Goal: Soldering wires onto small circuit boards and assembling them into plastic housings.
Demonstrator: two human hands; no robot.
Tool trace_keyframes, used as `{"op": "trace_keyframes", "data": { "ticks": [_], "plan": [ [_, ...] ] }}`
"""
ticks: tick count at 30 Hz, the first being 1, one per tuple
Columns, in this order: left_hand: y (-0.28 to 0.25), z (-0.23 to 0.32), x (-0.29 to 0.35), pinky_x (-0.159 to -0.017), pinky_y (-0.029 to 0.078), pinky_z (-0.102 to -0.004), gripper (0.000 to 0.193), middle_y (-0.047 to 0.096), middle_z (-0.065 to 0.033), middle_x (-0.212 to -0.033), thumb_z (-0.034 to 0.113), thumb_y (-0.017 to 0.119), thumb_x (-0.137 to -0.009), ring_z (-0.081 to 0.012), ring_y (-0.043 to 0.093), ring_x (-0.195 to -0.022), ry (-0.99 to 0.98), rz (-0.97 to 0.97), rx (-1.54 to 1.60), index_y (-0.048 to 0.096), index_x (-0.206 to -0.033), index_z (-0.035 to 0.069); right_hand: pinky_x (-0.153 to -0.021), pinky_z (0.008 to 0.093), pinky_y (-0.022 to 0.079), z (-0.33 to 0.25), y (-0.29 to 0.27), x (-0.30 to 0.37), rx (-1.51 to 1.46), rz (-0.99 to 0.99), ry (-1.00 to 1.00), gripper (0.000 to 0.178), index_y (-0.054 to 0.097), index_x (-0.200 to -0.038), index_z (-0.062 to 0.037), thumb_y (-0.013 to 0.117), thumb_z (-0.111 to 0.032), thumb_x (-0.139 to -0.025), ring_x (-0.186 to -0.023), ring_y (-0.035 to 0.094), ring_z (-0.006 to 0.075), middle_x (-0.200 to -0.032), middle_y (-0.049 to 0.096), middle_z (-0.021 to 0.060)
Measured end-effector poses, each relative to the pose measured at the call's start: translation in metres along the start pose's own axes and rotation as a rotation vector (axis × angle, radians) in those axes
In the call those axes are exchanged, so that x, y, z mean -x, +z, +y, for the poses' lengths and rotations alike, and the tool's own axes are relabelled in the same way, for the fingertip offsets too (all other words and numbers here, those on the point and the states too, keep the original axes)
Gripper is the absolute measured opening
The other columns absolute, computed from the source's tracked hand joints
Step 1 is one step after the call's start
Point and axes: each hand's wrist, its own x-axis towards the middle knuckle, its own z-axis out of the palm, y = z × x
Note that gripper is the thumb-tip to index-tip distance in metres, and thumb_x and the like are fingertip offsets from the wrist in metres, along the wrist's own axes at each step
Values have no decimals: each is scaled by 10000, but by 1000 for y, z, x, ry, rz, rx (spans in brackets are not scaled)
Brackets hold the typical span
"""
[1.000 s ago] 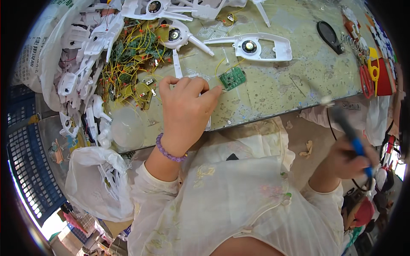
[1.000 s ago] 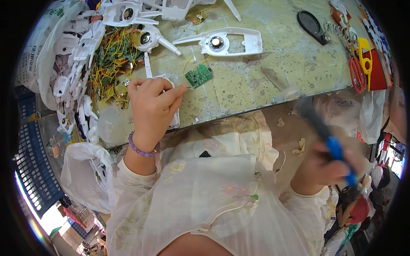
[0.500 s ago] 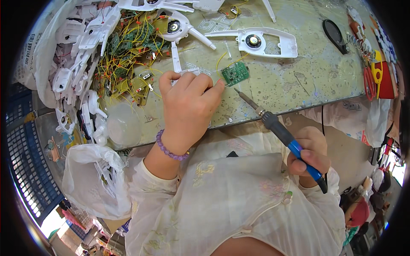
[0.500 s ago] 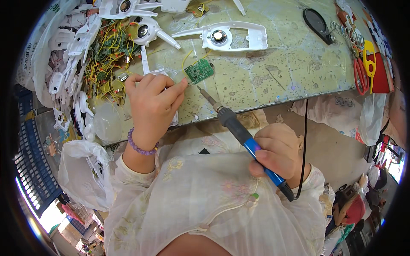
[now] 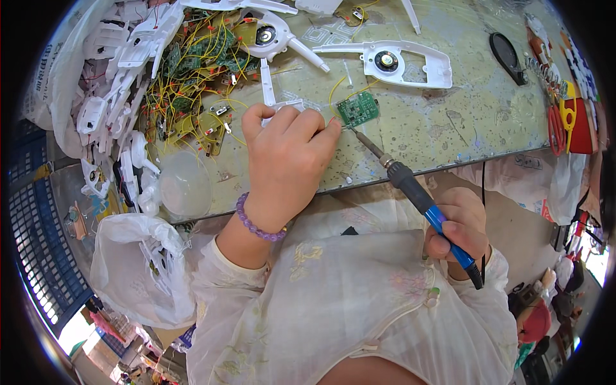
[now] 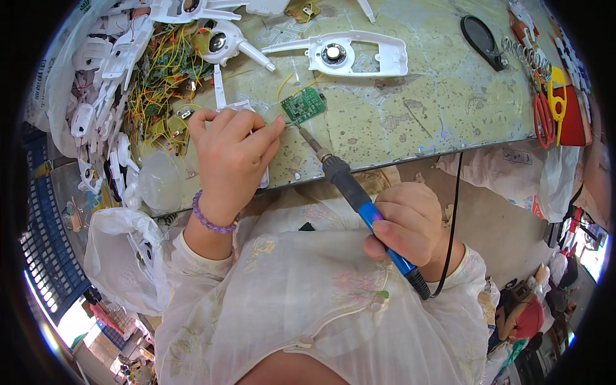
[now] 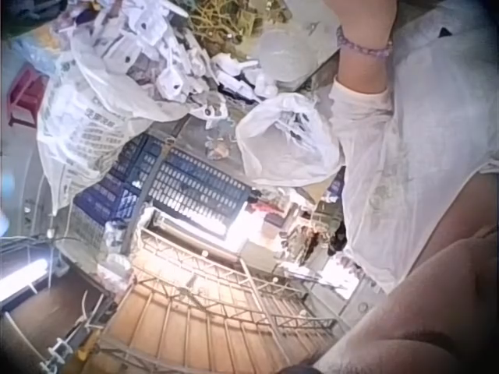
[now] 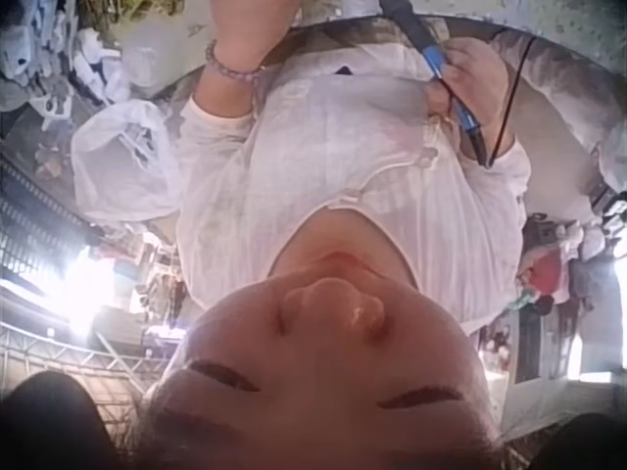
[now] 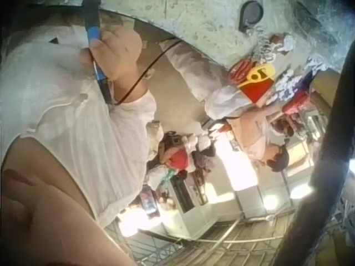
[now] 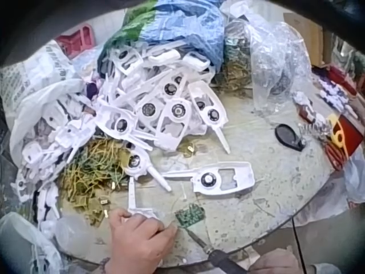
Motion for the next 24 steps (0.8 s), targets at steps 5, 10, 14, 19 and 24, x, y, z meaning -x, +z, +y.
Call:
{"op": "trace_keyframes", "data": {
  "ticks": [5, 10, 14, 19, 24],
  "plan": [
    [1, 0, -1, -746, 331, -374, 144, 505, 39, -674, 109, 758, -668, -154, 514, -667, 1, 39, -3, 700, -790, 161, -478, 363, 469, 1, 3, -1, -5, 30, -9, 335, 493, -970, -33, 682, -290, -868, -593, 602, 277, -754, 605, 123],
    [1, 0, -1, -749, 332, -375, 141, 507, 37, -677, 109, 754, -671, -156, 515, -670, 0, 34, -8, 698, -791, 157, -464, 348, 462, 2, 4, -4, 2, 9, -17, 332, 493, -975, -33, 680, -287, -871, -583, 599, 273, -747, 609, 116],
    [2, 1, -1, -752, 334, -375, 136, 508, 36, -681, 110, 751, -675, -156, 517, -677, 0, 30, -6, 699, -792, 157, -454, 344, 458, 2, 6, -5, 7, 28, -18, 320, 493, -961, -34, 673, -286, -878, -580, 596, 268, -743, 608, 112],
    [2, 1, -2, -755, 335, -375, 144, 509, 36, -688, 111, 750, -674, -154, 519, -684, 3, 21, -9, 700, -800, 160, -444, 342, 455, 1, 4, -4, 19, 11, -15, 319, 498, -959, -34, 668, -293, -881, -578, 590, 259, -739, 605, 109],
    [0, 1, 1, -813, 340, -400, 146, 530, 39, -733, 91, 637, -704, -139, 542, -737, 0, -19, -15, 693, -833, 131, -422, 315, 440, 3, 1, -12, 17, -55, -72, 329, 494, -972, -33, 679, -284, -867, -562, 570, 238, -722, 588, 98]
  ]
}}
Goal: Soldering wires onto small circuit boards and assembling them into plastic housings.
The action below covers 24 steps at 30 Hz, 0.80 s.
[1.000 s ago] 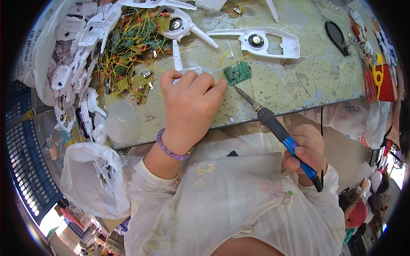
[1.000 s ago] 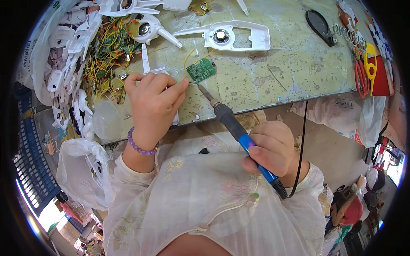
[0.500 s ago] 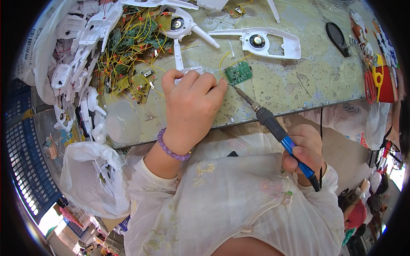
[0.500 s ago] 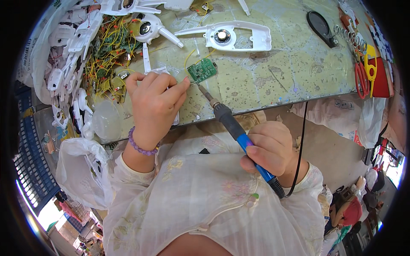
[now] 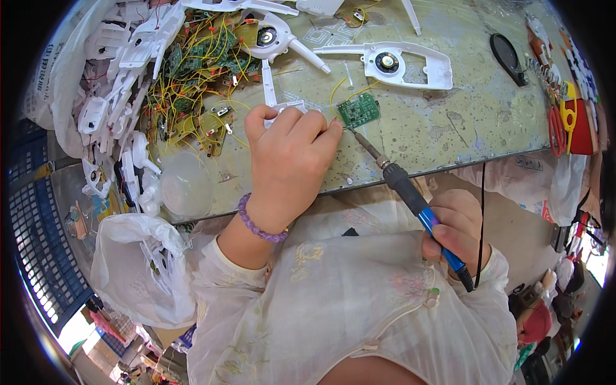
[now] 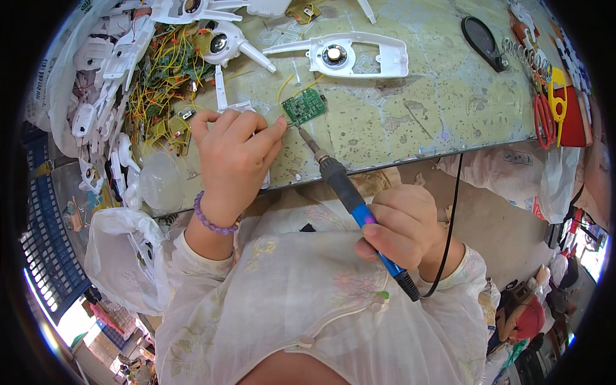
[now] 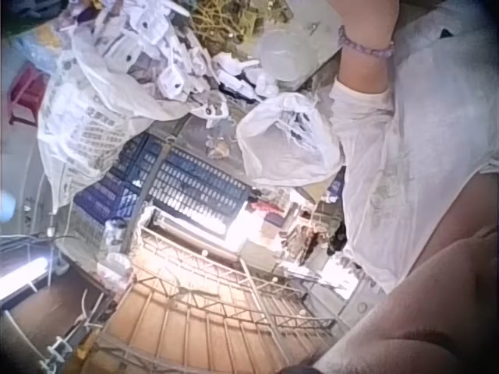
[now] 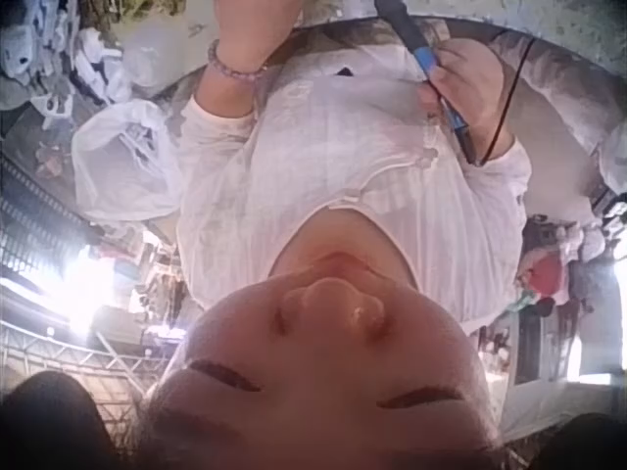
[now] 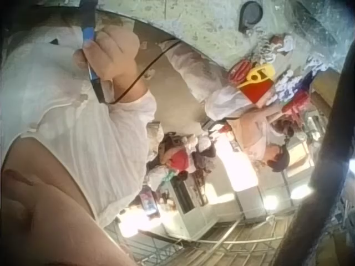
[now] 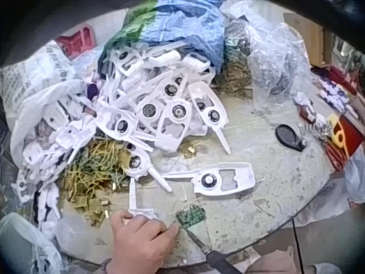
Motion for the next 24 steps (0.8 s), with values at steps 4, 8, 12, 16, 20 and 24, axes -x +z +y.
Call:
{"op": "trace_keyframes", "data": {
  "ticks": [4, 8, 12, 16, 20, 24],
  "plan": [
    [3, 0, -2, -758, 337, -376, 161, 503, 36, -687, 110, 749, -674, -155, 517, -686, 7, 41, 1, 699, -817, 164, -400, 296, 422, 1, 2, 0, 32, -13, -73, 328, 481, -981, -35, 683, -263, -858, -544, 550, 209, -703, 572, 89],
    [2, 0, -1, -757, 337, -377, 149, 500, 35, -686, 114, 748, -678, -154, 516, -687, 4, 39, -8, 696, -809, 163, -394, 297, 417, 1, 2, -1, 46, -17, -95, 328, 474, -988, -41, 677, -268, -864, -543, 547, 202, -703, 572, 88],
    [3, 0, -2, -760, 336, -376, 121, 500, 33, -685, 118, 745, -692, -154, 516, -688, 7, 47, -17, 693, -794, 159, -403, 301, 426, -2, -4, 1, 33, 9, -98, 322, 468, -970, -39, 664, -276, -875, -551, 553, 212, -717, 578, 99],
    [2, -1, -1, -764, 335, -376, 110, 503, 34, -687, 119, 745, -697, -154, 517, -690, 1, 32, -15, 693, -787, 157, -420, 326, 443, -6, -12, 2, 37, -29, -33, 324, 458, -961, -33, 649, -285, -889, -560, 562, 234, -740, 587, 113],
    [1, 0, -2, -778, 338, -377, 111, 521, 30, -710, 121, 745, -700, -159, 525, -709, -3, 30, -14, 693, -794, 151, -420, 336, 444, -6, -9, 7, 54, 18, -31, 329, 455, -962, -30, 638, -295, -897, -564, 567, 244, -753, 592, 118],
    [-9, 6, -8, -819, 352, -375, 149, 581, -3, -840, 151, 759, -697, -206, 546, -825, -112, 48, 78, 693, -829, 133, -456, 353, 454, -8, -13, 13, 58, 51, 13, 334, 453, -1001, -43, 641, -299, -897, -589, 581, 255, -782, 601, 121]
  ]
}}
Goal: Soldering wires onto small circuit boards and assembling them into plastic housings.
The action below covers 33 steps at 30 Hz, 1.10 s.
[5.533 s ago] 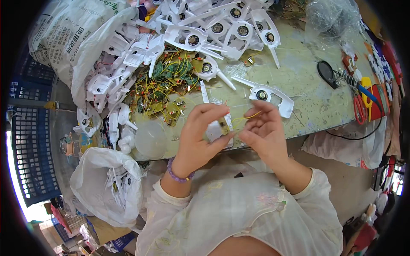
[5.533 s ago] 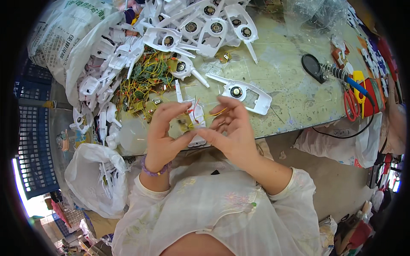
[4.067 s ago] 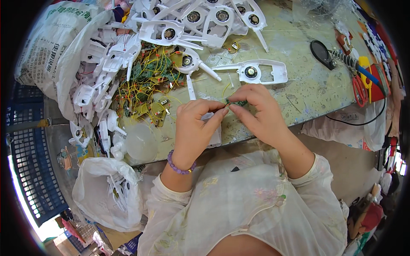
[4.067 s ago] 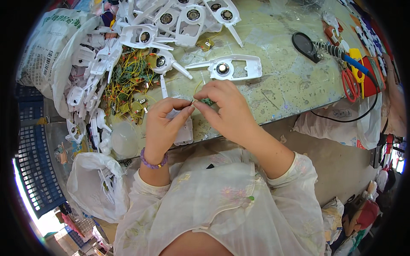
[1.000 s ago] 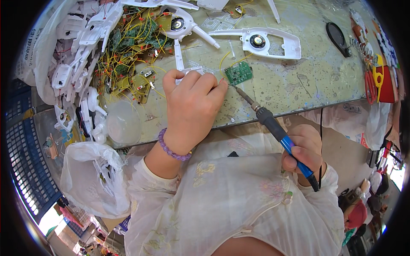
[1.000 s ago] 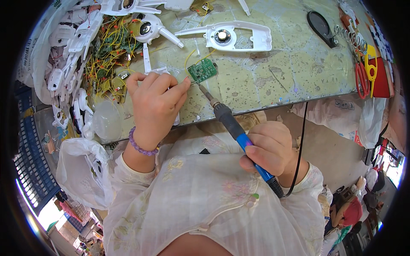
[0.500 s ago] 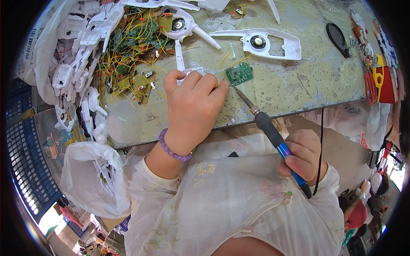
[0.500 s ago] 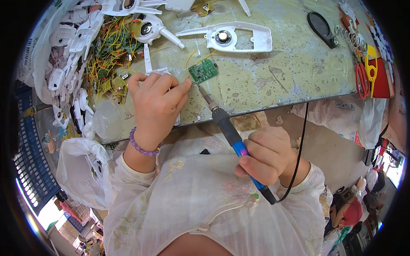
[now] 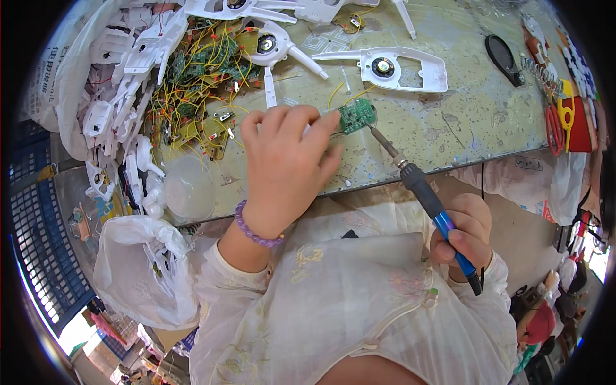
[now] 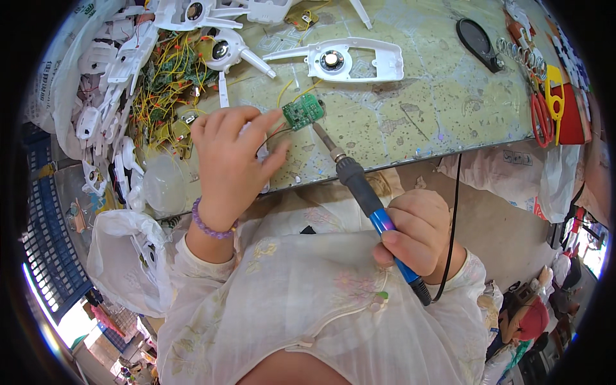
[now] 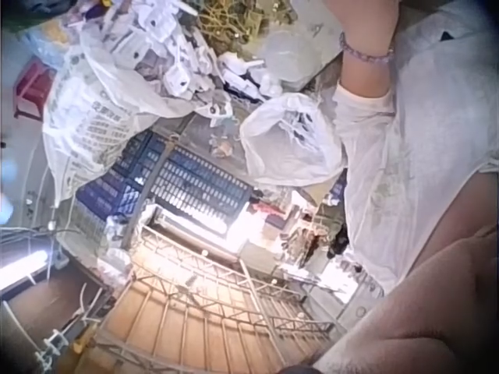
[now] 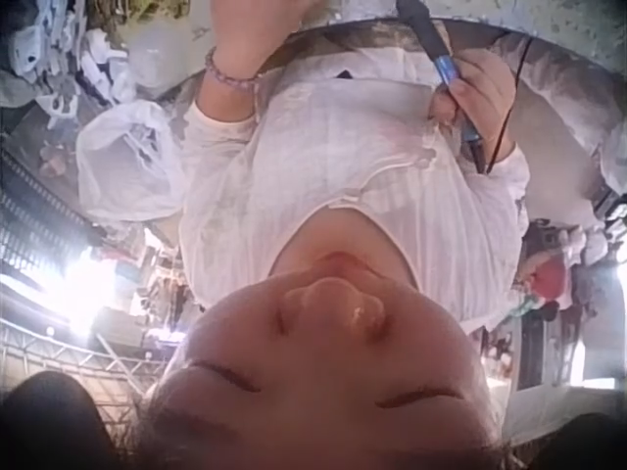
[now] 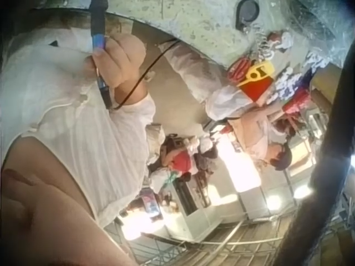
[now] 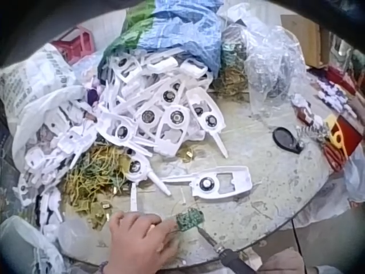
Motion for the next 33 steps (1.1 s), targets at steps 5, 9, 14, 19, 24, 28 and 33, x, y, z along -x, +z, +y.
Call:
{"op": "trace_keyframes", "data": {
  "ticks": [5, 9, 14, 19, 24, 28, 33],
  "plan": [
    [-13, -10, -1, -825, 363, -381, 152, 599, -29, -899, 196, 740, -732, -243, 543, -886, -118, 28, 74, 685, -837, 100, -420, 321, 373, -2, 3, -3, 88, 71, 63, 327, 413, -1109, -67, 523, -339, -965, -465, 491, 198, -640, 550, 73],
    [-11, -2, -4, -823, 358, -396, 145, 593, -42, -887, 207, 720, -741, -256, 539, -889, -202, -168, -27, 674, -813, 90, -415, 319, 361, -1, 3, -3, 101, 104, 61, 313, 410, -1119, -56, 517, -310, -970, -461, 473, 191, -634, 546, 86],
    [-9, 7, -14, -837, 352, -412, 122, 591, -33, -903, 204, 721, -726, -258, 526, -942, -142, -69, -60, 685, -757, 91, -416, 317, 359, -2, 4, -1, 90, 122, 64, 295, 409, -1124, -54, 517, -280, -970, -460, 469, 190, -634, 546, 88],
    [-1, -2, -7, -862, 347, -428, 126, 588, -42, -959, 220, 733, -700, -266, 512, -989, -126, -93, -58, 697, -715, 101, -421, 313, 368, 0, 6, 2, 64, 146, 74, 277, 415, -1127, -59, 521, -255, -964, -465, 481, 183, -644, 557, 83],
    [1, 6, -13, -861, 331, -442, 114, 579, -49, -961, 190, 720, -683, -265, 497, -998, -93, -95, -86, 677, -661, 87, -422, 313, 371, 2, 8, 1, 66, 165, 48, 271, 421, -1117, -57, 522, -257, -964, -467, 483, 180, -656, 564, 84],
    [0, 6, -14, -864, 318, -454, 108, 571, -63, -952, 157, 699, -673, -261, 489, -993, -77, -149, -110, 658, -632, 65, -424, 314, 369, 3, 8, 1, 63, 179, 61, 274, 422, -1110, -49, 525, -257, -964, -469, 479, 180, -659, 563, 90],
    [0, 7, -10, -852, 324, -435, 91, 582, -30, -948, 164, 730, -678, -248, 503, -979, -139, -140, -91, 670, -655, 99, -425, 319, 370, 3, 7, 2, 59, 178, 72, 277, 424, -1106, -41, 531, -252, -961, -466, 477, 187, -657, 565, 101]
  ]
}}
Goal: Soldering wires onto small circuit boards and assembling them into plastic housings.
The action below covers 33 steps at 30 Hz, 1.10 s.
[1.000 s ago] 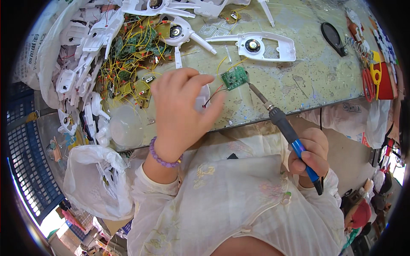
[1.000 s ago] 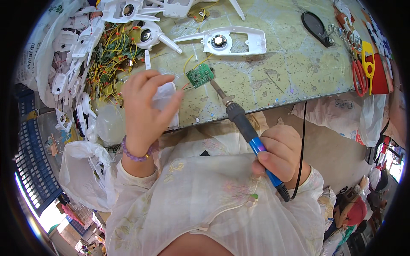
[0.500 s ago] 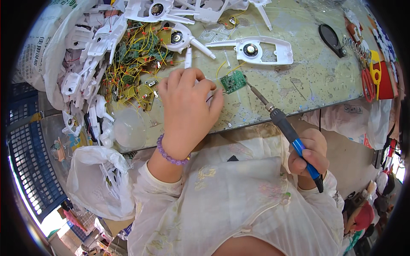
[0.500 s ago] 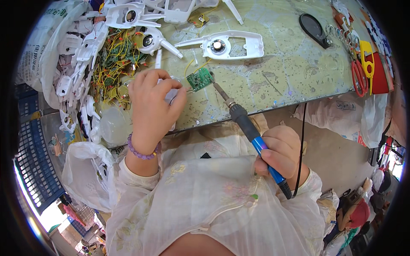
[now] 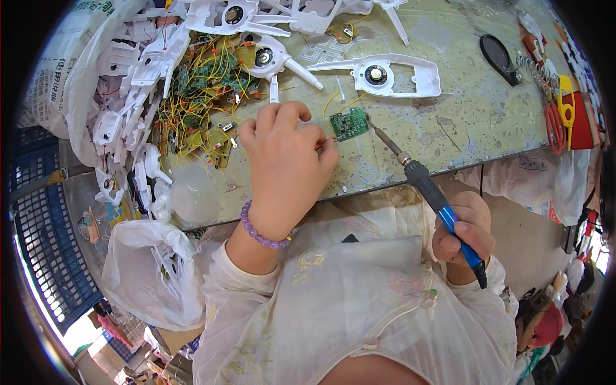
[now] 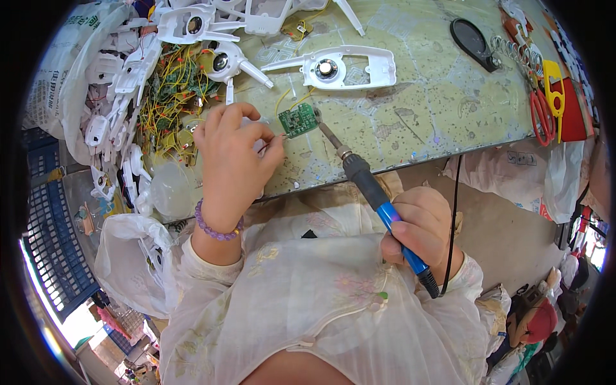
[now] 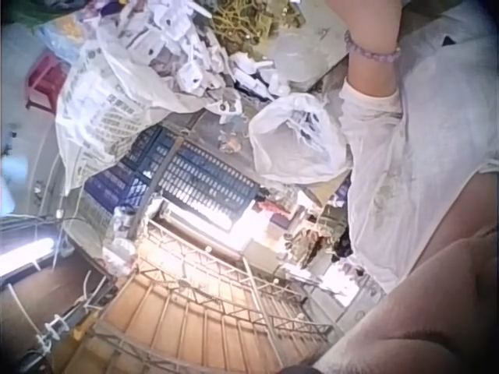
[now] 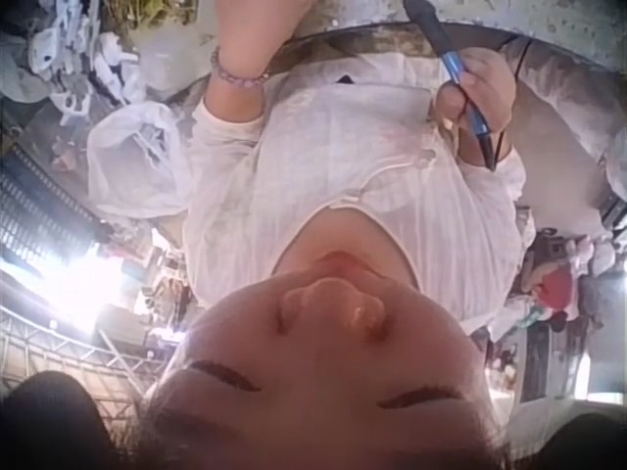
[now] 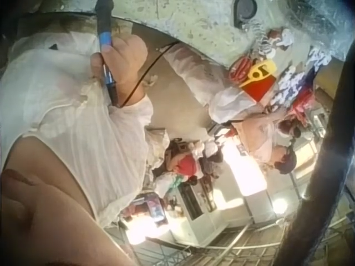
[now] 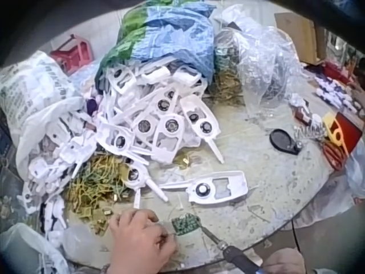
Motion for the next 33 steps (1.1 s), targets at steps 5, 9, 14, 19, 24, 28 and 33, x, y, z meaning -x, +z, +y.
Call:
{"op": "trace_keyframes", "data": {
  "ticks": [5, 9, 14, 19, 24, 28, 33],
  "plan": [
    [0, -2, 7, -846, 314, -435, 59, 590, -5, -893, 148, 729, -700, -226, 519, -919, -97, 48, 70, 685, -689, 110, -426, 323, 375, 1, 2, 1, -11, 15, -1, 276, 428, -1099, -35, 534, -248, -959, -464, 478, 194, -644, 562, 107],
    [2, -4, 12, -818, 338, -392, 69, 609, -5, -875, 163, 743, -717, -220, 538, -878, -135, 68, 184, 703, -739, 111, -425, 327, 379, 3, 3, 2, -11, 29, -7, 278, 432, -1100, -31, 534, -248, -959, -465, 477, 196, -633, 556, 107],
    [4, -6, 10, -774, 391, -372, 87, 612, -30, -868, 118, 740, -723, -233, 551, -859, -114, 130, 247, 691, -787, 85, -420, 324, 375, 2, 3, 1, -26, 28, -16, 284, 432, -1101, -29, 536, -251, -958, -461, 473, 196, -637, 555, 108],
    [7, -14, 1, -870, 440, -423, 93, 648, -60, -1012, 45, 706, -709, -261, 578, -1033, 224, 60, 271, 629, -760, 59, -489, 351, 456, 0, -3, 5, -105, -69, 26, 357, 441, -1115, -63, 648, -253, -894, -596, 587, 257, -796, 605, 106],
    [14, -18, 1, -929, 445, -426, 110, 662, -67, -1084, 50, 718, -716, -262, 614, -1003, 246, 25, 303, 633, -786, 54, -466, 345, 452, 0, 1, 7, -125, -53, 1, 321, 463, -1072, -52, 644, -244, -889, -571, 580, 250, -769, 605, 107],
    [17, -17, 1, -948, 441, -439, 119, 668, -46, -1055, 61, 720, -717, -226, 625, -956, 232, 50, 281, 631, -795, 61, -468, 345, 451, 0, 4, 6, -122, -69, 1, 316, 473, -1055, -47, 656, -233, -876, -573, 581, 248, -764, 605, 104],
    [20, -15, 3, -948, 432, -438, 94, 654, -27, -998, 65, 698, -707, -208, 618, -942, 220, 92, 230, 625, -765, 79, -479, 347, 452, 0, 5, 5, -121, -114, 11, 312, 483, -1040, -45, 664, -229, -866, -587, 585, 250, -763, 602, 100]
  ]
}}
